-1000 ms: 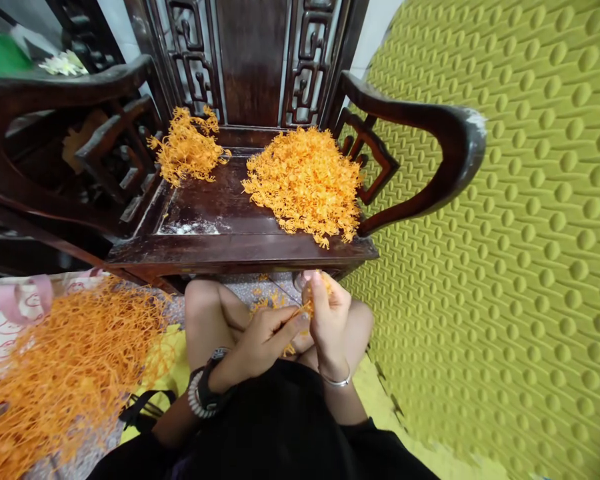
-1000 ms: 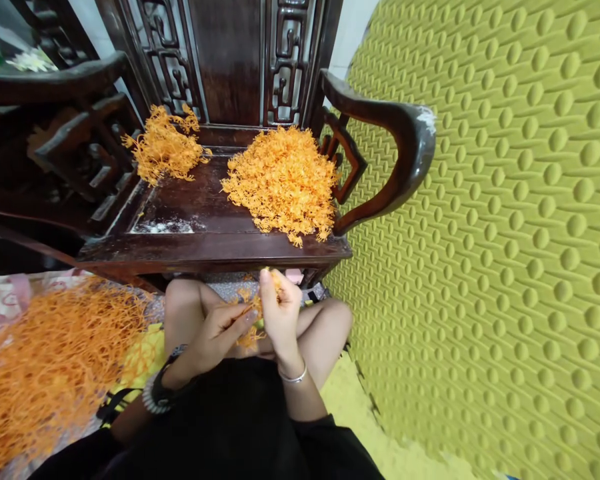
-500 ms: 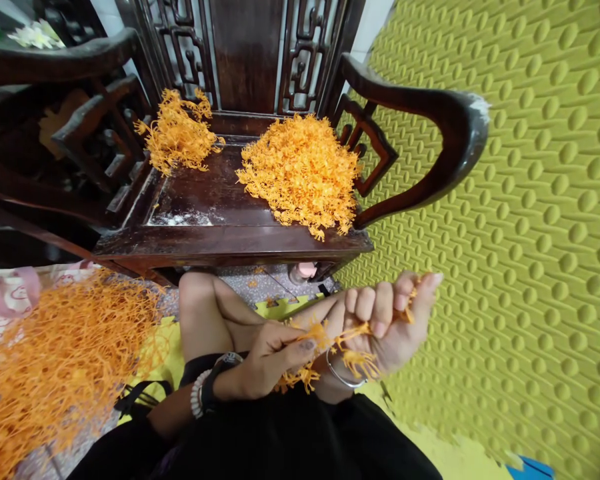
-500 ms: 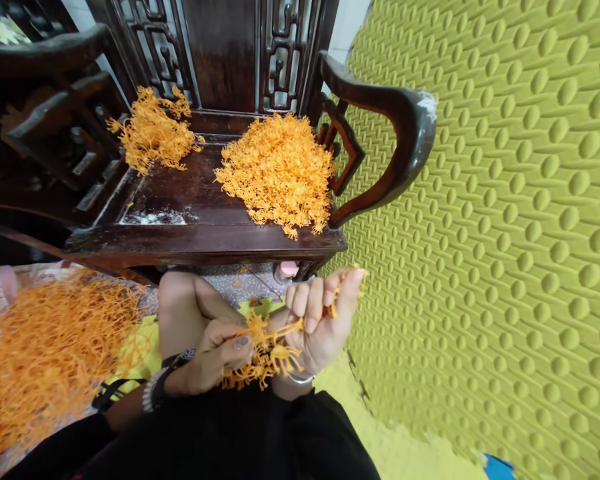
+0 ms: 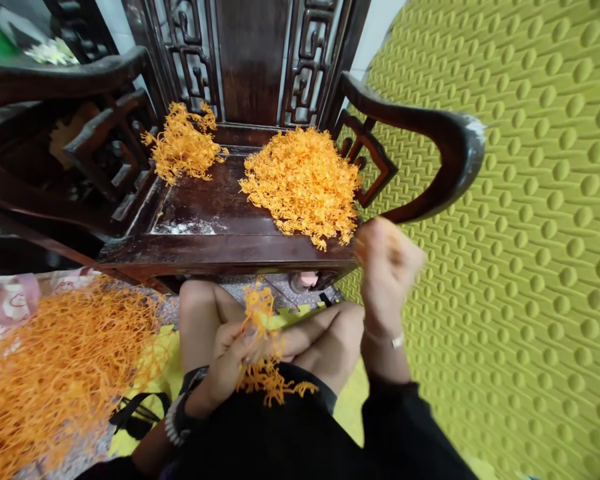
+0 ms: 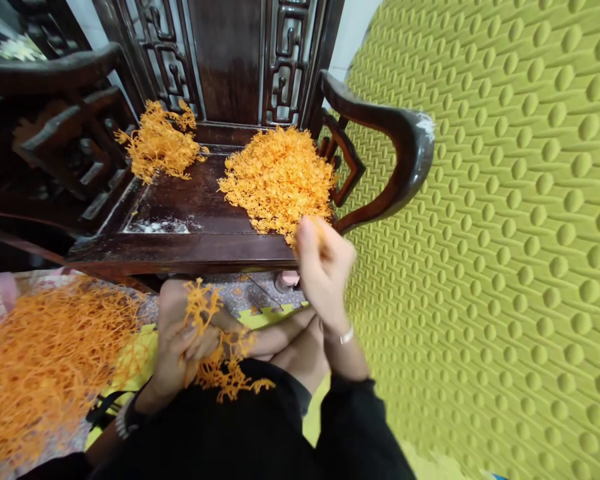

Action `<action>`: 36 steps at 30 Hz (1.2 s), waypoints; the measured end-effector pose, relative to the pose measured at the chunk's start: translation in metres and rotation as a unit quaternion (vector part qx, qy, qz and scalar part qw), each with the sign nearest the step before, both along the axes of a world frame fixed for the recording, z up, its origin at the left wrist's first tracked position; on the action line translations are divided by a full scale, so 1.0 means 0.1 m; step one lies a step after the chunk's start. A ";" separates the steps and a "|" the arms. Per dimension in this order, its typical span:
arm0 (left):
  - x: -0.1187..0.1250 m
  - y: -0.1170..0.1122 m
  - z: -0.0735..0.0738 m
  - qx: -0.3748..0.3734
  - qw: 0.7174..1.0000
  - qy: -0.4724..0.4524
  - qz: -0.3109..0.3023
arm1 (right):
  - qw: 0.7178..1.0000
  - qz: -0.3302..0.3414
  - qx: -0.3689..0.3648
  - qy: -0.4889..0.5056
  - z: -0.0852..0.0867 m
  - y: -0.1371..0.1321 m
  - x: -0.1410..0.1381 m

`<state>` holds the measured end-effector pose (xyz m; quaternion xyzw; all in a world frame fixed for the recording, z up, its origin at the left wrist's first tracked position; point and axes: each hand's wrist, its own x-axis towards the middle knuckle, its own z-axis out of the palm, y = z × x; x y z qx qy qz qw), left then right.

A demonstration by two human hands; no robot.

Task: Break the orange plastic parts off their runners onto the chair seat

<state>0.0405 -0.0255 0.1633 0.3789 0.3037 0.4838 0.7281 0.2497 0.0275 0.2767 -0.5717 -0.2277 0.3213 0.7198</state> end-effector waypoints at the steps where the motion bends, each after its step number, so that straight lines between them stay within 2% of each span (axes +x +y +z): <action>1: 0.00 0.02 -0.02 0.009 1.000 0.027 0.009 | 0.994 0.031 0.019 -0.107 -0.04 0.31 0.05; 2: -0.01 0.04 -0.04 0.015 0.998 0.057 0.020 | 0.976 0.036 0.029 -0.215 -0.08 0.65 0.13; 3: -0.02 0.05 -0.07 0.022 0.996 0.084 0.032 | 0.945 0.029 0.026 -0.325 -0.14 1.00 0.24; 4: -0.05 0.06 -0.09 0.028 0.993 0.107 0.044 | 0.893 0.021 0.019 -0.448 -0.21 1.33 0.37; 5: -0.08 0.06 -0.11 0.032 0.990 0.122 0.056 | 0.855 0.008 -0.017 -0.519 -0.29 1.63 0.52; 6: -0.12 0.06 -0.14 0.034 0.988 0.131 0.068 | 0.823 0.017 -0.068 -0.564 -0.38 1.88 0.65; 7: -0.17 0.05 -0.16 0.035 0.987 0.135 0.083 | 0.803 0.032 -0.111 -0.584 -0.47 2.06 0.77; 9: -0.28 0.03 -0.20 0.029 0.982 0.150 0.111 | 0.793 0.047 -0.147 -0.590 -0.64 2.22 0.91; 12: -0.43 0.01 -0.25 0.004 0.971 0.193 0.142 | 0.796 0.018 -0.103 -0.597 -0.75 2.09 0.92; 15: -0.53 0.04 -0.28 -0.005 0.959 0.227 0.167 | 0.764 -0.016 -0.039 -0.643 -0.74 1.86 0.86; 18: -0.59 0.09 -0.28 0.007 0.953 0.247 0.176 | 0.730 0.058 -0.038 -0.680 -0.76 1.75 0.88; 20: -0.60 0.13 -0.28 0.016 0.951 0.259 0.171 | 0.720 0.106 -0.039 -0.685 -0.81 1.76 0.93; 21: -0.60 0.14 -0.28 0.023 0.949 0.265 0.170 | 0.721 0.106 -0.034 -0.683 -0.84 1.78 0.96; 23: -0.60 0.15 -0.28 0.035 0.945 0.277 0.171 | 0.731 0.064 -0.022 -0.679 -0.88 1.81 0.97; 26: -0.60 0.14 -0.31 0.039 0.943 0.280 0.177 | 0.739 -0.008 -0.029 -0.673 -0.84 1.79 0.94; 28: -0.61 0.13 -0.34 0.033 0.945 0.274 0.176 | 0.738 -0.035 -0.022 -0.673 -0.80 1.69 0.88; 30: -0.62 0.12 -0.37 0.023 0.946 0.270 0.179 | 0.747 -0.066 0.002 -0.662 -0.84 1.46 0.80; 32: -0.63 0.12 -0.38 0.010 0.947 0.260 0.189 | 0.767 -0.077 -0.014 -0.637 -1.03 1.10 0.66; 33: -0.64 0.12 -0.38 0.004 0.949 0.249 0.195 | 0.777 -0.063 -0.063 -0.623 -1.18 0.89 0.56; 34: -0.65 0.13 -0.37 0.000 0.951 0.237 0.201 | 0.773 0.003 -0.152 -0.616 -1.37 0.67 0.46; 35: -0.65 0.14 -0.37 -0.003 0.953 0.225 0.204 | 0.746 0.117 -0.249 -0.606 -1.59 0.46 0.34; 36: -0.65 0.16 -0.36 -0.006 0.955 0.216 0.204 | 0.728 0.188 -0.283 -0.596 -1.82 0.28 0.23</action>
